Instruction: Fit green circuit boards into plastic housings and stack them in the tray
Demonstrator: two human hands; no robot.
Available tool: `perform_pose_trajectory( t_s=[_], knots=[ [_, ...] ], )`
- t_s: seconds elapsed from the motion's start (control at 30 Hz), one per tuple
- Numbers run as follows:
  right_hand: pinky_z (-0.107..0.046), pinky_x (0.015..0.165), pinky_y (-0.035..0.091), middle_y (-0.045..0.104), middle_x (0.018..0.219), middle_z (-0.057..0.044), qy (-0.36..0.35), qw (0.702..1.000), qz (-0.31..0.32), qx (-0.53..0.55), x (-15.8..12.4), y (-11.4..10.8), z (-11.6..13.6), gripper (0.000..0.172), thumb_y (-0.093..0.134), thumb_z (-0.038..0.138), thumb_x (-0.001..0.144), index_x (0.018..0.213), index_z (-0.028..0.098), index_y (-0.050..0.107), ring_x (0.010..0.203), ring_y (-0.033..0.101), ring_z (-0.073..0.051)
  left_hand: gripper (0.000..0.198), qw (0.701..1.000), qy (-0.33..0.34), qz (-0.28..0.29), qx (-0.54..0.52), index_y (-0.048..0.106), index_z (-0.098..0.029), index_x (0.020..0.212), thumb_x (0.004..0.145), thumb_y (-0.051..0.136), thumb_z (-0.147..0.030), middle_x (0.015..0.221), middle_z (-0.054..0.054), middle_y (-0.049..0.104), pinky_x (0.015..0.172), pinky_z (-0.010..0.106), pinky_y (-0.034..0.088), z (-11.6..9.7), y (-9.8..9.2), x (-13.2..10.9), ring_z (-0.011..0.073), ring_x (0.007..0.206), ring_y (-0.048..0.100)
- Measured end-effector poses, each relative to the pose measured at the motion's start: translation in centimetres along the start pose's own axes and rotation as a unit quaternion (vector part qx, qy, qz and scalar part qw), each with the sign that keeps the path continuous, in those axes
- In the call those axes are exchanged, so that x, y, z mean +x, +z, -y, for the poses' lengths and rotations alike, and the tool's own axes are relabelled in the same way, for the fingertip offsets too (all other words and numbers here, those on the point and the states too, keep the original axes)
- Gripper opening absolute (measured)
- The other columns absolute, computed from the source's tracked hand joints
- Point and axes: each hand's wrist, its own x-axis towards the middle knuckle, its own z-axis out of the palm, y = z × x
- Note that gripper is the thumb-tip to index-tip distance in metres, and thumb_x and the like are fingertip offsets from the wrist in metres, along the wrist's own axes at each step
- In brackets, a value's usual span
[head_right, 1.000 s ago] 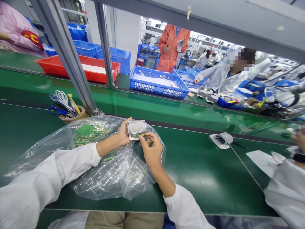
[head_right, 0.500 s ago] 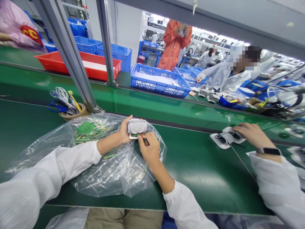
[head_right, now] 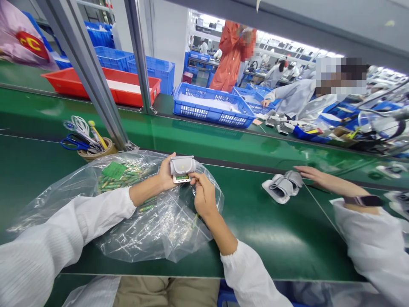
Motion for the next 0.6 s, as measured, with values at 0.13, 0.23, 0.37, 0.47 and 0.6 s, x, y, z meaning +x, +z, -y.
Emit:
perform_pose_trajectory(
  t_s=[0.13,0.23,0.37,0.47,0.6],
  knots=[
    [-0.036,0.080,0.057,0.075,0.098,-0.006,0.061,0.988,-0.068,0.121,0.0,0.0,-0.4,0.020,0.054,0.030,0.100,0.117,0.024,0.063,0.086,0.068,-0.020,0.054,1.000,-0.024,-0.015,-0.003,0.076,-0.008,0.121,0.104,0.052,-0.054,0.075,0.013,0.077,0.071,0.044,0.060,-0.3,0.4,-0.4,0.0312,0.064,0.072],
    [-0.041,0.094,0.062,0.080,0.111,-0.007,0.052,0.975,-0.110,0.186,-0.1,0.7,0.1,0.023,0.065,0.040,0.104,0.120,0.026,0.055,0.096,0.076,-0.020,0.050,0.999,-0.024,0.000,-0.027,0.077,-0.008,0.120,0.103,0.054,-0.049,0.074,0.013,0.077,0.069,0.042,0.059,-0.5,0.4,-0.5,0.0308,0.062,0.072],
    [-0.048,0.106,0.063,0.080,0.123,-0.010,0.063,0.963,-0.163,0.203,-0.2,0.9,1.0,0.029,0.077,0.046,0.102,0.113,0.026,0.058,0.104,0.080,-0.022,0.052,1.000,-0.022,-0.001,-0.021,0.077,-0.008,0.121,0.103,0.052,-0.049,0.077,0.015,0.078,0.070,0.044,0.060,-0.5,0.4,-0.4,0.0319,0.064,0.073],
    [-0.047,0.105,0.065,0.077,0.114,-0.008,0.060,0.966,-0.189,0.166,-0.3,0.7,1.5,0.028,0.081,0.047,0.098,0.102,0.023,0.066,0.104,0.081,-0.023,0.053,1.000,-0.019,0.004,-0.016,0.077,-0.008,0.122,0.103,0.051,-0.051,0.076,0.014,0.078,0.071,0.044,0.060,-0.3,0.4,-0.4,0.0319,0.064,0.073],
    [-0.038,0.094,0.068,0.075,0.108,-0.004,0.080,0.963,-0.202,0.159,-0.5,0.8,2.3,0.037,0.089,0.043,0.090,0.112,0.024,0.066,0.097,0.084,-0.022,0.057,1.000,-0.024,-0.004,0.001,0.077,-0.008,0.123,0.104,0.050,-0.054,0.083,0.017,0.080,0.072,0.044,0.060,-0.2,0.4,-0.6,0.0335,0.069,0.075]
  ],
)
